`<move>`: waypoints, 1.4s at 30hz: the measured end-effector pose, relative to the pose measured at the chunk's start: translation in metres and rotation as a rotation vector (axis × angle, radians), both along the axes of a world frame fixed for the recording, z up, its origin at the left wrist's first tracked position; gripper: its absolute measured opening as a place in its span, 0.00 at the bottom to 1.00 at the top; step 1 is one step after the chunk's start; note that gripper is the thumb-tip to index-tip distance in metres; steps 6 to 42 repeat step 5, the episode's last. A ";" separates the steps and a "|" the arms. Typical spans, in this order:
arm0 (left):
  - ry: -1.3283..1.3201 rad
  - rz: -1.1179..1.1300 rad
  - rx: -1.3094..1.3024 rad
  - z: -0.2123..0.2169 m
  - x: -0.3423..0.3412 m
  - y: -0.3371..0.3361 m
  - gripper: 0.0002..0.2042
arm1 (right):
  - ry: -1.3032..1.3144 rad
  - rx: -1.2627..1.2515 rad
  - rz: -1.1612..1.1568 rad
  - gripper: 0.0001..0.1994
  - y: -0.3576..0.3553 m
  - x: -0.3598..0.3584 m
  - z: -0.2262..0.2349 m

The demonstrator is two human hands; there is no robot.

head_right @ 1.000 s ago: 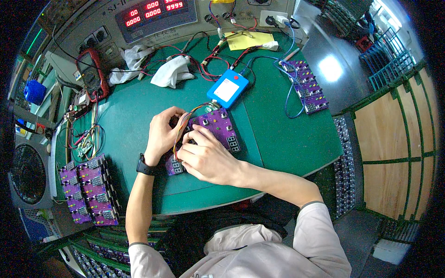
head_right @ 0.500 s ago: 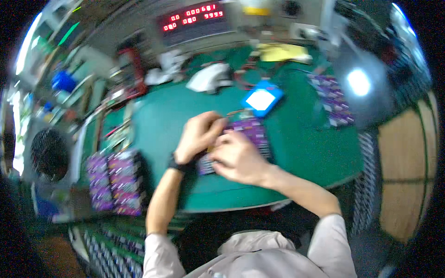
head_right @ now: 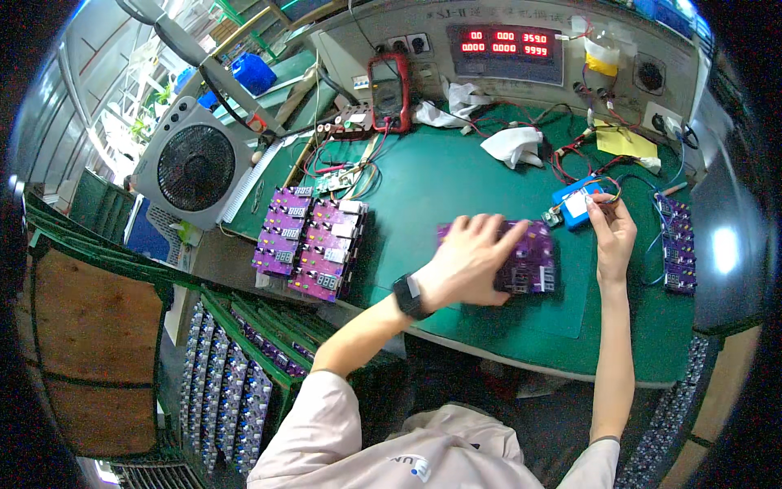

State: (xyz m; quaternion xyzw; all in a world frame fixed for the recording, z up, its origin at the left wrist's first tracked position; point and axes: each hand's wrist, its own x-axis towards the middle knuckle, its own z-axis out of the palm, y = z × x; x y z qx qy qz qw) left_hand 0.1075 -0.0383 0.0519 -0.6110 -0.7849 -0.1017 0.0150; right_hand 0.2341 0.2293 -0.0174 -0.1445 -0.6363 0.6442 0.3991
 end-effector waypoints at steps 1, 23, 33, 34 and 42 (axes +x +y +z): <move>-0.002 0.074 0.073 0.015 0.005 -0.020 0.57 | 0.007 -0.006 -0.004 0.06 0.002 0.001 0.000; -0.065 0.466 0.117 0.070 -0.007 -0.100 0.55 | -0.093 0.121 0.036 0.07 0.003 0.004 -0.008; -0.065 0.466 0.117 0.070 -0.007 -0.100 0.55 | -0.093 0.121 0.036 0.07 0.003 0.004 -0.008; -0.065 0.466 0.117 0.070 -0.007 -0.100 0.55 | -0.093 0.121 0.036 0.07 0.003 0.004 -0.008; -0.065 0.466 0.117 0.070 -0.007 -0.100 0.55 | -0.093 0.121 0.036 0.07 0.003 0.004 -0.008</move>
